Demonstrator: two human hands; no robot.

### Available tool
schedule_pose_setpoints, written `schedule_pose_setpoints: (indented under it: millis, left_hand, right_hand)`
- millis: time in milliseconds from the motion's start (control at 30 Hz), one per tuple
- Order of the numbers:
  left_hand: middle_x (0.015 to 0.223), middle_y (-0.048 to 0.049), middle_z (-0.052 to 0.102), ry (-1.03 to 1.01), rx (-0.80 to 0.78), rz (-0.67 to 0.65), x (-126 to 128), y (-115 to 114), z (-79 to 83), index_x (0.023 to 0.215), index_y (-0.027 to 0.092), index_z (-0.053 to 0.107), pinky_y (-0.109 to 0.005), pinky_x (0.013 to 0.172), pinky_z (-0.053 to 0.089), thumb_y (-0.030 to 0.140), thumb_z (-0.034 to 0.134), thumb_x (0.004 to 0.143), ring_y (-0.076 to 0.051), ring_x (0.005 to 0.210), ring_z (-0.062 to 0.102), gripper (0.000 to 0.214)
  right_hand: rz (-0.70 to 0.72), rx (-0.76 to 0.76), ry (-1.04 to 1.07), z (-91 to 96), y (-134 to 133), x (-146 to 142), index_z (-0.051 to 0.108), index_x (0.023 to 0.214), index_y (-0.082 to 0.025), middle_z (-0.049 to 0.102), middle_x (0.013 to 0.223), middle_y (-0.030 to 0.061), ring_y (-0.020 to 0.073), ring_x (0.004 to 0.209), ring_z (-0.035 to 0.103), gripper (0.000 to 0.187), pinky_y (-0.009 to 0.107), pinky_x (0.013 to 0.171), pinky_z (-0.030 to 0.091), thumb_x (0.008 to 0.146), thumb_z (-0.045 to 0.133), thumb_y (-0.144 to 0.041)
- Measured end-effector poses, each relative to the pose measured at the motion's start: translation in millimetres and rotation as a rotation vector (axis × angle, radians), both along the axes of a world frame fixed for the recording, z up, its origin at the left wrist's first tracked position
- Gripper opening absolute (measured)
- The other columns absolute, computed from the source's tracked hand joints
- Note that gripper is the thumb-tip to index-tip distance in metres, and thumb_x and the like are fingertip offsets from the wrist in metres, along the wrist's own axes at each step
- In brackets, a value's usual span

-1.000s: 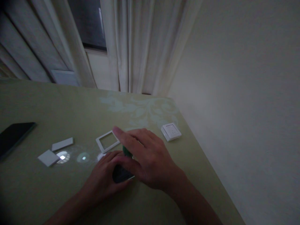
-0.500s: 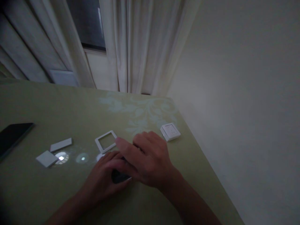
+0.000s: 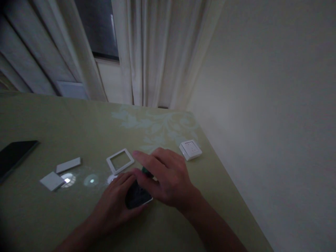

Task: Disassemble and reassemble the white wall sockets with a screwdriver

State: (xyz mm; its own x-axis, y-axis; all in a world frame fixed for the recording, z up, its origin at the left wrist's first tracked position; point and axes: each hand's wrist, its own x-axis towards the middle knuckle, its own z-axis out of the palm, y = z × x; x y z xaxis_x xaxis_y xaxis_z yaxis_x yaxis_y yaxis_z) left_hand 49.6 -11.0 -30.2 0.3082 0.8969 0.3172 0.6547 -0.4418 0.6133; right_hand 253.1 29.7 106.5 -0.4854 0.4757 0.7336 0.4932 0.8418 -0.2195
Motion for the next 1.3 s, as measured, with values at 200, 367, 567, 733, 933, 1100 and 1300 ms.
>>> schedule_pose_setpoints:
  millis: [200, 367, 567, 733, 933, 1100, 1300]
  left_hand:
    - [0.134, -0.0093, 0.074, -0.006, -0.040, -0.009, -1, 0, -3.9, 0.143, 0.030, 0.060, -0.059, 0.102, 0.059, 0.036, 0.088, 0.076, -0.038, 0.118, 0.071, 0.073]
    - [0.133, -0.0098, 0.074, -0.004, -0.037, -0.014, -1, 1, -4.2, 0.140, 0.031, 0.060, -0.060, 0.102, 0.058, 0.035, 0.089, 0.076, -0.038, 0.119, 0.070, 0.071]
    - [0.134, -0.0095, 0.073, 0.010, -0.026, -0.014, -1, 0, -4.1, 0.142, 0.031, 0.058, -0.060, 0.102, 0.058, 0.036, 0.089, 0.077, -0.037, 0.118, 0.070, 0.072]
    - [0.135, -0.0097, 0.073, 0.005, -0.033, -0.012, -1, 0, -3.0, 0.144, 0.031, 0.057, -0.060, 0.103, 0.058, 0.036, 0.089, 0.076, -0.038, 0.120, 0.070, 0.075]
    - [0.130, -0.0097, 0.074, 0.012, -0.042, -0.016, -1, 0, -2.7, 0.142, 0.031, 0.058, -0.059, 0.099, 0.060, 0.036, 0.088, 0.078, -0.038, 0.117, 0.070, 0.071]
    - [0.134, -0.0106, 0.072, 0.016, -0.035, -0.017, -1, 1, -3.8, 0.145, 0.031, 0.055, -0.061, 0.101, 0.058, 0.035, 0.089, 0.077, -0.038, 0.119, 0.069, 0.076]
    - [0.134, -0.0103, 0.073, 0.013, -0.046, -0.004, 0, 0, -3.3, 0.144, 0.030, 0.057, -0.060, 0.101, 0.059, 0.038, 0.089, 0.077, -0.038, 0.117, 0.069, 0.074]
  right_hand:
    - [0.068, -0.141, -0.122, 1.8, -3, 2, 0.042, 0.164, -0.015, 0.076, 0.124, 0.0121, 0.0218, 0.104, 0.074, 0.052, 0.036, 0.088, 0.061, 0.112, 0.041, -0.022]
    - [-0.024, 0.014, -0.141, 1.9, -2, 3, 0.061, 0.149, -0.018, 0.077, 0.100, 0.0070, 0.0219, 0.091, 0.072, 0.041, 0.036, 0.086, 0.060, 0.111, 0.061, -0.035]
    - [0.033, -0.038, -0.038, -3.2, 2, 0, 0.063, 0.145, -0.020, 0.078, 0.103, 0.0055, 0.0190, 0.089, 0.073, 0.036, 0.033, 0.083, 0.061, 0.110, 0.062, -0.030]
    - [0.120, -0.178, -0.020, -1.4, 1, 0, 0.061, 0.148, -0.012, 0.077, 0.121, 0.0118, 0.0212, 0.108, 0.074, 0.039, 0.034, 0.095, 0.061, 0.112, 0.055, -0.026]
    - [0.001, -0.097, -0.042, 3.5, -3, 3, 0.064, 0.145, -0.014, 0.078, 0.103, 0.0091, 0.0223, 0.092, 0.073, 0.043, 0.037, 0.086, 0.061, 0.110, 0.064, -0.039]
    - [0.022, -0.067, -0.045, 6.6, -5, 5, 0.069, 0.139, -0.018, 0.077, 0.100, 0.0063, 0.0198, 0.090, 0.072, 0.032, 0.034, 0.084, 0.060, 0.111, 0.062, -0.031]
    - [0.035, -0.110, -0.141, 6.7, -4, 3, 0.053, 0.156, -0.007, 0.075, 0.110, 0.0125, 0.0222, 0.098, 0.071, 0.046, 0.037, 0.087, 0.060, 0.114, 0.046, -0.024]
